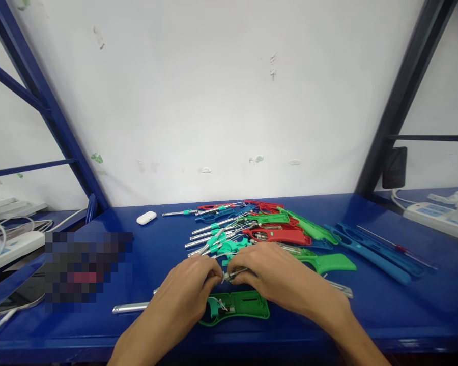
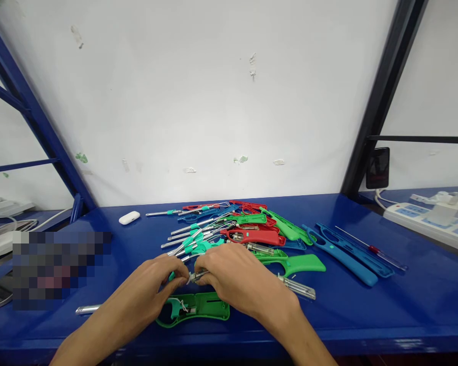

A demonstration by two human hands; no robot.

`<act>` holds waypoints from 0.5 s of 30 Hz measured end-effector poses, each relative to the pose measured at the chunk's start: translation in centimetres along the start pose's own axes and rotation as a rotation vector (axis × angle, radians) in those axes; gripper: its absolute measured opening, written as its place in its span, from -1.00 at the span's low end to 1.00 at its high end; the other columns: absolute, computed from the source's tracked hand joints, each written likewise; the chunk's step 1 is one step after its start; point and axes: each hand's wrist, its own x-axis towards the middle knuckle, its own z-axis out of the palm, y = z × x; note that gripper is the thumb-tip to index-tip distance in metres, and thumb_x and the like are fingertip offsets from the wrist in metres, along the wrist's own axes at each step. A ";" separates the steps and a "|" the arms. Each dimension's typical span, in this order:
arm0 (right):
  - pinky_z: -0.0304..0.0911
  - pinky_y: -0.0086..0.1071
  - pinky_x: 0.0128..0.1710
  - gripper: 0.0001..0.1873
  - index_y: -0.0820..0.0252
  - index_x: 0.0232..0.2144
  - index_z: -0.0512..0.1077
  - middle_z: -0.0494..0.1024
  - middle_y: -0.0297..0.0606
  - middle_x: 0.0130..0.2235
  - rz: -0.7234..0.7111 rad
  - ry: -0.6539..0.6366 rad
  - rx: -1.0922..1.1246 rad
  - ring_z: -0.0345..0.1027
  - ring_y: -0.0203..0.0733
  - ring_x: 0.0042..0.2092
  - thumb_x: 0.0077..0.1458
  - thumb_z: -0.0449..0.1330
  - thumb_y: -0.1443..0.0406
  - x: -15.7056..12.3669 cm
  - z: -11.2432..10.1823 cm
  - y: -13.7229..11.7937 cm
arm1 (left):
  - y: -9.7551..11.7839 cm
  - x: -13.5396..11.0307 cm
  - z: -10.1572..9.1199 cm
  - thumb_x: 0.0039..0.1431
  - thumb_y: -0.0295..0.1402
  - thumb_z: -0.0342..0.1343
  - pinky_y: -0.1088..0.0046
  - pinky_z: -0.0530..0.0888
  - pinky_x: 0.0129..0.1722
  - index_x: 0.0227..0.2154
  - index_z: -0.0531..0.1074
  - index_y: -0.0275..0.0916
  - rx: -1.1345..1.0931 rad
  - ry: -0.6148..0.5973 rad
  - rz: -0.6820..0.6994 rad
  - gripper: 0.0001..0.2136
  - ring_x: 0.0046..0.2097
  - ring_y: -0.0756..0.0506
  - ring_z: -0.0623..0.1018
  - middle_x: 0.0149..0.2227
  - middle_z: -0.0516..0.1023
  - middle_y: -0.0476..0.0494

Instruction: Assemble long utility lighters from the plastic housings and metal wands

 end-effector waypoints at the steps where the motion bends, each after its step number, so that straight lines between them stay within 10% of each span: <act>1: 0.08 -0.35 -0.37 -0.81 0.11 -0.38 0.53 0.66 -0.38 -0.34 -0.003 -0.001 0.002 0.50 -0.18 -0.31 0.34 0.30 0.34 0.0 0.0 0.0 | 0.0 0.0 0.0 0.42 -0.38 -0.02 0.30 0.37 -0.09 -0.22 0.52 -0.13 -0.001 0.000 -0.001 -0.80 -0.13 -0.16 0.53 -0.17 0.61 -0.06; 15: 0.17 -0.36 -0.29 -0.82 0.06 -0.28 0.57 0.68 -0.36 -0.29 -0.005 0.011 0.039 0.52 -0.17 -0.25 0.42 0.22 0.26 -0.3 0.1 0.6 | 0.4 -0.3 -0.9 0.40 -0.33 0.03 0.32 0.36 -0.11 -0.20 0.58 -0.08 0.018 0.010 -0.029 -0.80 -0.12 -0.17 0.56 -0.18 0.64 -0.05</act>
